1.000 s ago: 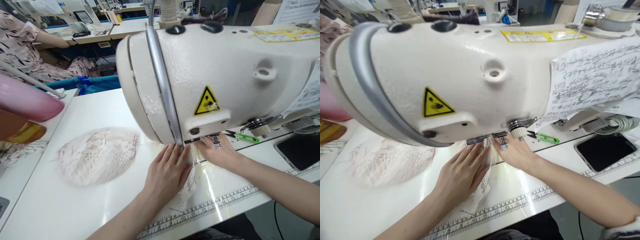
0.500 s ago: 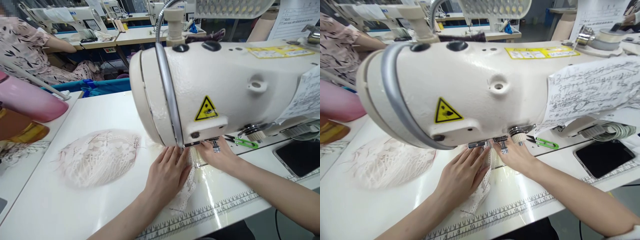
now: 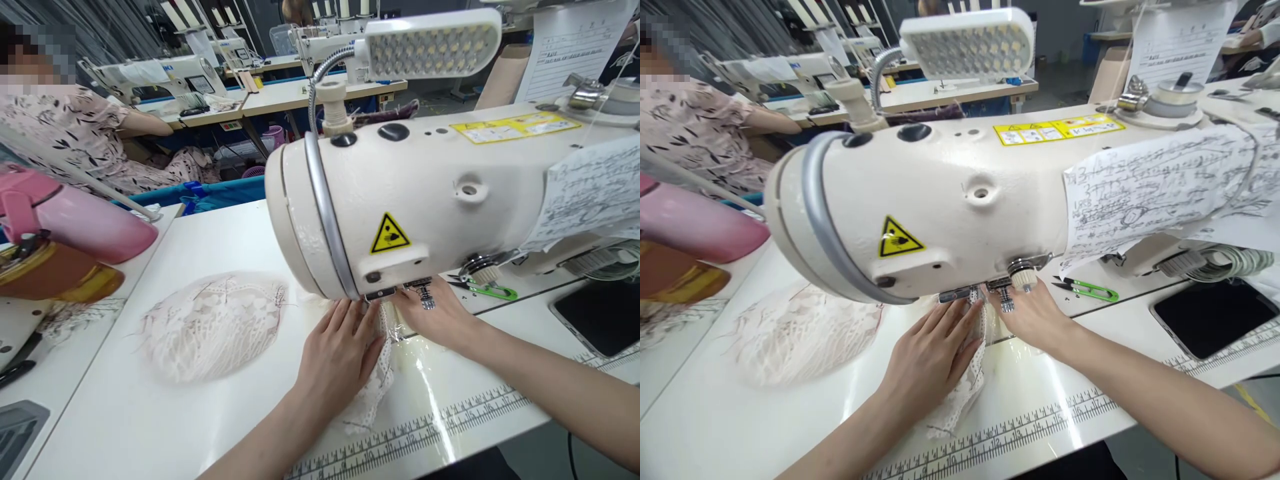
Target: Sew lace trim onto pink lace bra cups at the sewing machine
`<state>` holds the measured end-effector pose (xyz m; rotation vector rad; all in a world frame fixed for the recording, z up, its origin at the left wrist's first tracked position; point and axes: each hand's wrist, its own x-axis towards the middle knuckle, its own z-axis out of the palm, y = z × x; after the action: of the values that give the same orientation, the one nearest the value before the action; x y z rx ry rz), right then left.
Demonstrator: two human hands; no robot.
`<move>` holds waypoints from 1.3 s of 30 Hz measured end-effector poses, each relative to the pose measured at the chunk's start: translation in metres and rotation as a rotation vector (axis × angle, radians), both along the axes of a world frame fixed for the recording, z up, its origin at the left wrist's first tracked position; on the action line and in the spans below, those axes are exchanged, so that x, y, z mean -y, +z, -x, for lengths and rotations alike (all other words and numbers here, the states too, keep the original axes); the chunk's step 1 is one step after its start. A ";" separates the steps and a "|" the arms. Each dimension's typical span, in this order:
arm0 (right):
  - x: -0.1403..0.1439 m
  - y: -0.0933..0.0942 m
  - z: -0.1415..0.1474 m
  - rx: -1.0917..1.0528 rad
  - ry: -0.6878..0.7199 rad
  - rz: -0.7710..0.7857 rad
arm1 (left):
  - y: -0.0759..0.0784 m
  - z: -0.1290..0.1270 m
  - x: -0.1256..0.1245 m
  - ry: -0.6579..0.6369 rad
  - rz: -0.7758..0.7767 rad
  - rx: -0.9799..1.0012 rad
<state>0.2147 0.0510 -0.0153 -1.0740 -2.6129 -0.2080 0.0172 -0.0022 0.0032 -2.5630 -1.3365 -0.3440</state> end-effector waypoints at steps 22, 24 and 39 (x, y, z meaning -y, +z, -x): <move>-0.009 0.020 -0.005 -0.187 0.468 0.174 | 0.030 0.022 0.044 -0.511 -0.160 -0.104; -0.008 0.022 -0.006 -0.175 0.445 0.204 | 0.024 0.026 0.053 -0.479 -0.146 -0.113; -0.009 0.020 -0.009 -0.166 0.500 0.186 | 0.046 0.011 0.010 -0.025 0.395 0.180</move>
<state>0.2233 0.0596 0.0043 -0.4321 -2.6820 0.2309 0.0060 -0.0126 0.0489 -2.9310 -1.5720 -0.3525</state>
